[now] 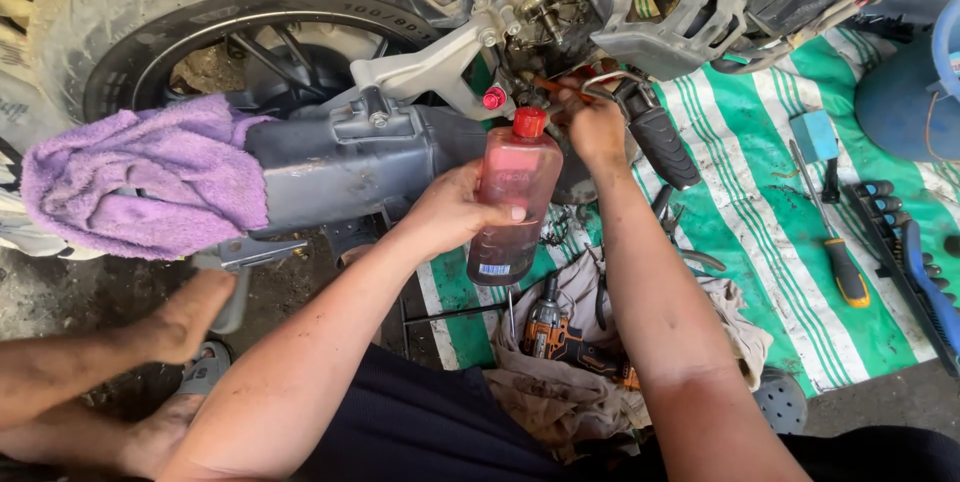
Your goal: The person is performing maintenance on a motorcycle by pouring oil into the engine and using tools to adjust components.
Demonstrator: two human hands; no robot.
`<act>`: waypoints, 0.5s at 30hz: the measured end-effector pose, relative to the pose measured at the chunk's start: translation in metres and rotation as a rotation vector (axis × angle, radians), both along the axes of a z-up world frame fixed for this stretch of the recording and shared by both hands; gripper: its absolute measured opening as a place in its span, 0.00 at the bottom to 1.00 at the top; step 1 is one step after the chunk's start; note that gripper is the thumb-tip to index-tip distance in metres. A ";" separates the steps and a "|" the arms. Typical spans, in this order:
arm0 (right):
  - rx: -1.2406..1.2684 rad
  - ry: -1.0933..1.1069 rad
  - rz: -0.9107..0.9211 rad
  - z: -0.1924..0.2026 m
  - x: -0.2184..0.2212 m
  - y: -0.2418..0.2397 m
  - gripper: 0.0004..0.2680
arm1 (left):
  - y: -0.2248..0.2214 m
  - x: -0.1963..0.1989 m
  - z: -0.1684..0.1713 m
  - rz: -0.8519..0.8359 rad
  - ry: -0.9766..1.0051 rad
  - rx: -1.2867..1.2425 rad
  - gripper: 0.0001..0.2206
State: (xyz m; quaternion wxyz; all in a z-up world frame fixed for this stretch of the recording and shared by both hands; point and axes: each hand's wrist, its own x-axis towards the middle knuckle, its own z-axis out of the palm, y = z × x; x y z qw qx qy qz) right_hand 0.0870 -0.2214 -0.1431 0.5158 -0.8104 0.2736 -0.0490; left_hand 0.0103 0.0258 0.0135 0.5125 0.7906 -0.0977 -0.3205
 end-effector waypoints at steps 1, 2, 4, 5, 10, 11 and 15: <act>0.164 0.025 0.004 0.010 -0.002 -0.005 0.15 | 0.000 0.000 -0.002 -0.011 0.001 0.002 0.27; 0.327 0.046 0.011 0.020 -0.003 -0.009 0.15 | 0.000 0.001 -0.003 -0.021 -0.001 0.003 0.27; 0.351 0.007 0.009 0.056 -0.011 0.001 0.15 | -0.003 -0.001 -0.003 -0.030 -0.006 0.006 0.27; 0.375 -0.032 0.008 0.074 -0.015 0.005 0.16 | -0.004 -0.002 -0.003 -0.038 -0.012 0.009 0.27; 0.118 -0.260 0.085 -0.042 0.018 -0.014 0.13 | -0.012 -0.007 -0.008 -0.059 0.024 -0.035 0.28; -0.145 -0.021 0.079 -0.057 0.017 -0.020 0.15 | -0.012 -0.007 -0.009 -0.067 0.026 -0.026 0.28; -0.023 -0.322 0.068 0.024 -0.022 0.020 0.12 | -0.013 -0.005 -0.008 -0.063 0.052 -0.029 0.28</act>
